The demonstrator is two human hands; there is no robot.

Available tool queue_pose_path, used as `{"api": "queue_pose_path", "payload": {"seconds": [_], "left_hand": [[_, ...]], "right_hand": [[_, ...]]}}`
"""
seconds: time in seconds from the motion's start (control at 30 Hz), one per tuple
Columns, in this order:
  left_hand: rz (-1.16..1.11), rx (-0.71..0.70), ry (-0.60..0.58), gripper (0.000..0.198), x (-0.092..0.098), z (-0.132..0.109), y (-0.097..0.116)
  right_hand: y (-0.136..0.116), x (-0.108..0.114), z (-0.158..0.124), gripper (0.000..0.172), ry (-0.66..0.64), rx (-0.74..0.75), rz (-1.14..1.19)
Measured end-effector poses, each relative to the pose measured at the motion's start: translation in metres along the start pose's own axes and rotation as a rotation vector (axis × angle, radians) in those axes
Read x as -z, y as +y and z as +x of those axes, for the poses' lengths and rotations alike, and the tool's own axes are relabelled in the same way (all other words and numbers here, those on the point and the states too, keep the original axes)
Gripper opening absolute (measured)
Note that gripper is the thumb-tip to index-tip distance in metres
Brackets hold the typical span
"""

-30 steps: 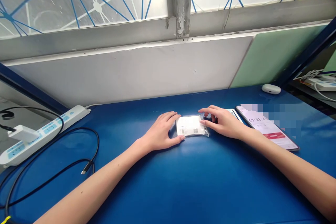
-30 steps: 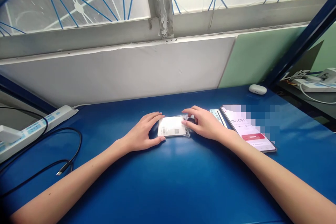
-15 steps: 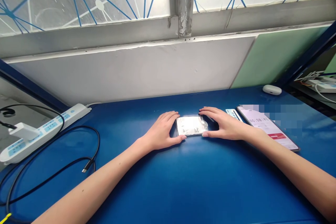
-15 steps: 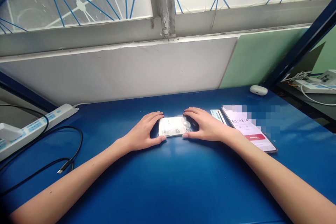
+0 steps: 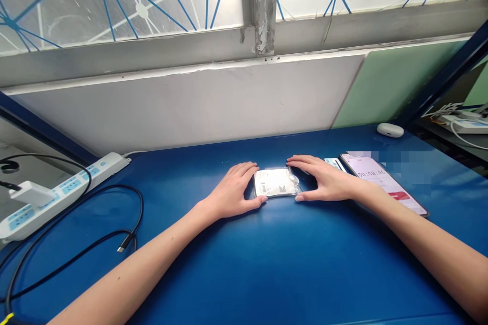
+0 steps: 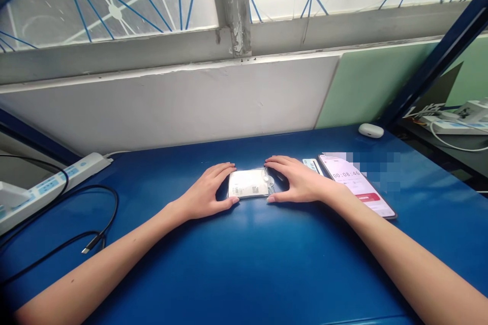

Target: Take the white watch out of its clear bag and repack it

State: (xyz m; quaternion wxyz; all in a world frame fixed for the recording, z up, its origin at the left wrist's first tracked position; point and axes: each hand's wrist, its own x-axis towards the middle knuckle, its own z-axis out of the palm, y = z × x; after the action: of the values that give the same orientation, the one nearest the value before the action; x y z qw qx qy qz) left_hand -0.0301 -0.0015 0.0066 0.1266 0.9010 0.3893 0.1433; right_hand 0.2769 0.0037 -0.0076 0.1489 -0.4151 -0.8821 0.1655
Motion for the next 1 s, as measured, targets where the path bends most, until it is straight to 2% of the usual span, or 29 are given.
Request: {"api": "queue_pose_path", "payload": {"seconds": [0.3, 0.53, 0.63, 0.77, 1.0], "left_hand": [[0.016, -0.008, -0.014, 0.073, 0.001, 0.000, 0.001], [0.021, -0.027, -0.002, 0.071, -0.003, -0.001, -0.005], [0.019, -0.031, 0.013, 0.070, -0.004, 0.000, -0.005], [0.029, -0.032, -0.003, 0.069, -0.002, 0.001, -0.003], [0.030, -0.041, -0.003, 0.064, -0.001, 0.001, -0.003]], "right_hand": [[0.000, 0.000, 0.000, 0.087, 0.008, 0.009, 0.010], [-0.028, -0.010, 0.005, 0.069, 0.106, -0.117, 0.104], [-0.036, -0.017, 0.007, 0.062, 0.113, -0.064, 0.064], [-0.034, -0.022, 0.008, 0.049, 0.141, -0.033, -0.017], [-0.034, -0.025, 0.008, 0.048, 0.130, -0.011, -0.051]]}}
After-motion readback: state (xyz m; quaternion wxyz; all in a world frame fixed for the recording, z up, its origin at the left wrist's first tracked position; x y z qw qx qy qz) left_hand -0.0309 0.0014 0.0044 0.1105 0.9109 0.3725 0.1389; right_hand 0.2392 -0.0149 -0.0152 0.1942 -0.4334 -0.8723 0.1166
